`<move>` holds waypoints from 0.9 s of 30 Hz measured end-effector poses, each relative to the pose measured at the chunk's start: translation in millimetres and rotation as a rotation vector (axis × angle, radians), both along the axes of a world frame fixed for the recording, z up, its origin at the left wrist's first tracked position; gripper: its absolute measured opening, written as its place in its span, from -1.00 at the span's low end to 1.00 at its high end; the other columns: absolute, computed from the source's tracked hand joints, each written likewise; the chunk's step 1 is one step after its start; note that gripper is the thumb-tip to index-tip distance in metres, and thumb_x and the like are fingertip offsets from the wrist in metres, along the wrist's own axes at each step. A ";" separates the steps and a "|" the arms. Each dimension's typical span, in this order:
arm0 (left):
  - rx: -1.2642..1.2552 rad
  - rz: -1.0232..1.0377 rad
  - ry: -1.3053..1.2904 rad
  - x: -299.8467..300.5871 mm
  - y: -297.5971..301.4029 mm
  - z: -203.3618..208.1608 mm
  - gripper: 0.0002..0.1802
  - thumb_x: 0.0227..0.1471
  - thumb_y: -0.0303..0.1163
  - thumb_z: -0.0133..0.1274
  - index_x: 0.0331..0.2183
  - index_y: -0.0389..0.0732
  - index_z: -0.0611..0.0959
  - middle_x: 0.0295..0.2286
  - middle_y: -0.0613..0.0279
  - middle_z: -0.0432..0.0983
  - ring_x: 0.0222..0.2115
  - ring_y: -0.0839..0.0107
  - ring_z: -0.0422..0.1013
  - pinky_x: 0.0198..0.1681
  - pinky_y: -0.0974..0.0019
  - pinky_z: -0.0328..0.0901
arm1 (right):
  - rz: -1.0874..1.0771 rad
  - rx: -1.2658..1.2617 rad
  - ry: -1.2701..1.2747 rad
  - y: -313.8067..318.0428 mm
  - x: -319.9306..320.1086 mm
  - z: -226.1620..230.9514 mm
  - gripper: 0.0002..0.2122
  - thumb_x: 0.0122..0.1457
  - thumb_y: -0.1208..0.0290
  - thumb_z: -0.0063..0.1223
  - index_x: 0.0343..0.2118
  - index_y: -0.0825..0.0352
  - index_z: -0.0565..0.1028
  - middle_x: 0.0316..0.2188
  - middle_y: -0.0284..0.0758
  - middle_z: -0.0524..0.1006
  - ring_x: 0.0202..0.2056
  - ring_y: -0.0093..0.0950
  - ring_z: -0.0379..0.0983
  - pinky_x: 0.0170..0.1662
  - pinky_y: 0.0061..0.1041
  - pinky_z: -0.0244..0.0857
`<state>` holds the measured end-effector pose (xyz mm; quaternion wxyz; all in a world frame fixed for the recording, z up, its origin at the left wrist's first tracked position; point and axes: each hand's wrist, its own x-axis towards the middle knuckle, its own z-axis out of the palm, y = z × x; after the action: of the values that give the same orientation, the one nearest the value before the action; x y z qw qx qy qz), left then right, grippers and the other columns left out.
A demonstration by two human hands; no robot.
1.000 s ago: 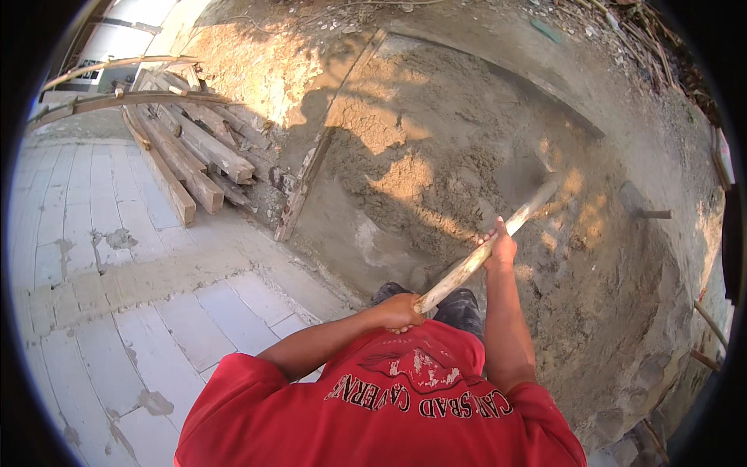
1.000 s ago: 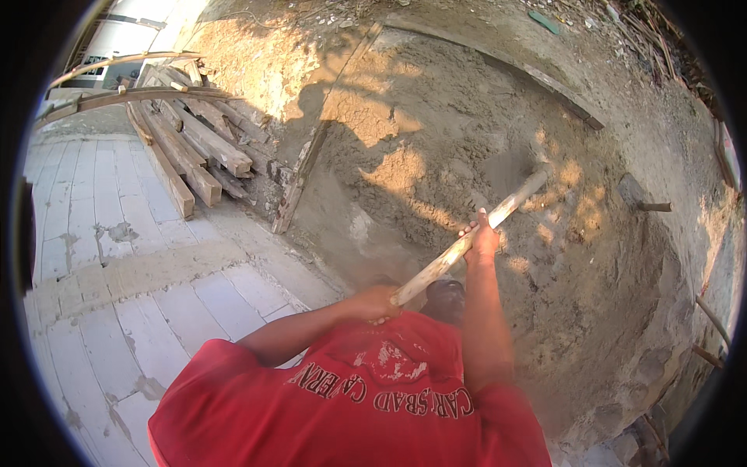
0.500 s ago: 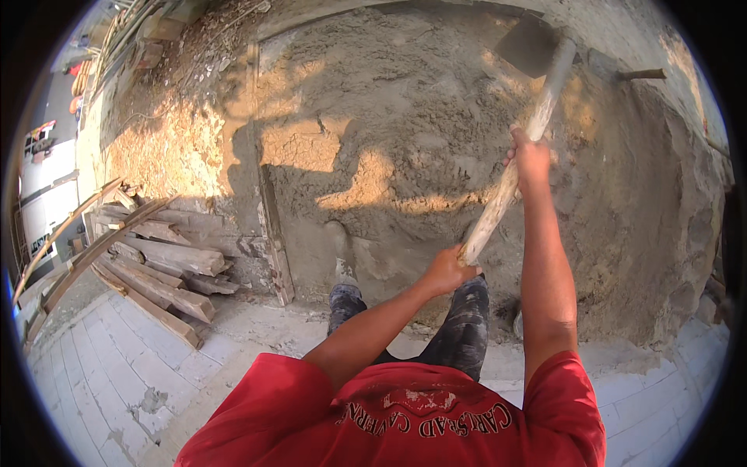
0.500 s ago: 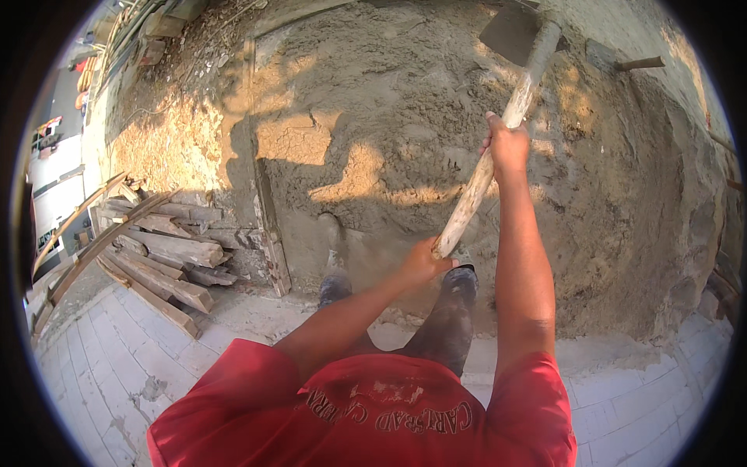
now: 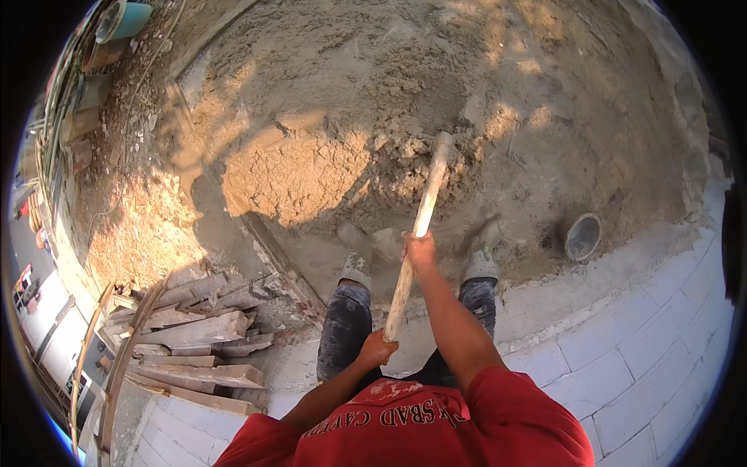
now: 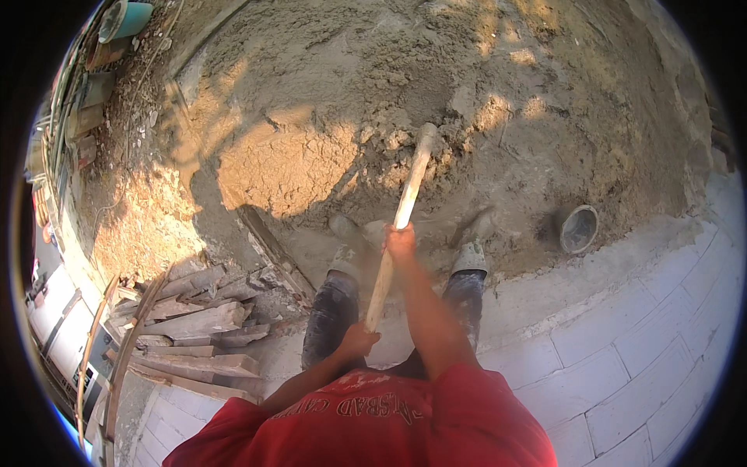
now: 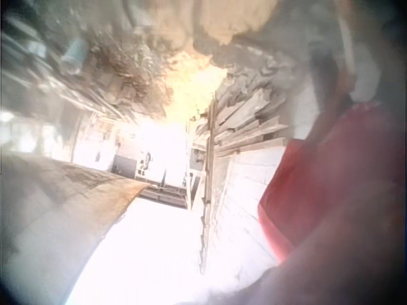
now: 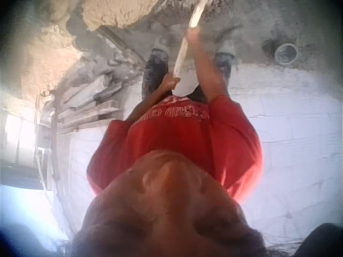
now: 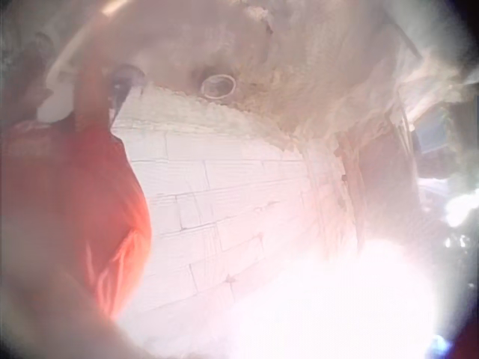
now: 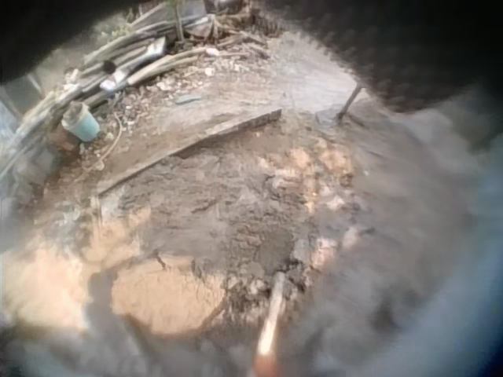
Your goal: The person mixes concrete in a small pit using a hoe, splashes water from a bucket into the mixture, and scoops mixed concrete into several buckets.
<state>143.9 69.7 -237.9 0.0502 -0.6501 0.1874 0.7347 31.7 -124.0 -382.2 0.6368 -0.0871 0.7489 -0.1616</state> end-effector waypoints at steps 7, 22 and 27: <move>-0.025 -0.220 0.112 -32.0 -18.1 7.0 -0.56 -0.08 -0.23 0.19 -0.20 -0.32 0.55 -0.54 -0.01 0.56 -0.56 0.14 0.52 -0.43 0.13 0.41 | -0.189 -0.154 0.097 -11.5 -92.8 61.6 -0.67 0.19 0.41 0.16 -0.14 0.42 0.25 -0.56 -0.33 0.40 -0.69 -0.55 0.32 -0.68 -0.48 0.28; 0.258 -0.028 0.072 44.3 -193.1 -14.0 -0.68 0.02 -0.41 0.14 -0.16 -0.27 0.50 -0.60 0.36 0.40 -0.74 0.59 0.27 -0.73 0.45 0.21 | -0.354 0.135 0.100 -78.2 -34.5 -80.3 -0.72 0.12 0.59 -0.01 -0.15 0.57 0.22 -0.56 -0.17 0.42 -0.64 -0.35 0.42 -0.58 -0.32 0.41; 0.212 -0.205 0.060 101.7 -161.0 111.2 -0.68 -0.06 -0.41 0.21 -0.24 -0.27 0.51 -0.62 0.27 0.43 -0.72 0.53 0.34 -0.70 0.37 0.24 | -0.497 0.032 -0.097 -31.2 18.7 57.4 -0.67 0.24 0.46 0.07 -0.11 0.30 0.12 -0.47 -0.27 0.36 -0.60 -0.49 0.35 -0.60 -0.39 0.37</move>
<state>245.6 -91.3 -126.7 0.1877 -0.5964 0.1755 0.7605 50.4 -155.2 -324.8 0.6139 0.1176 0.7185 -0.3051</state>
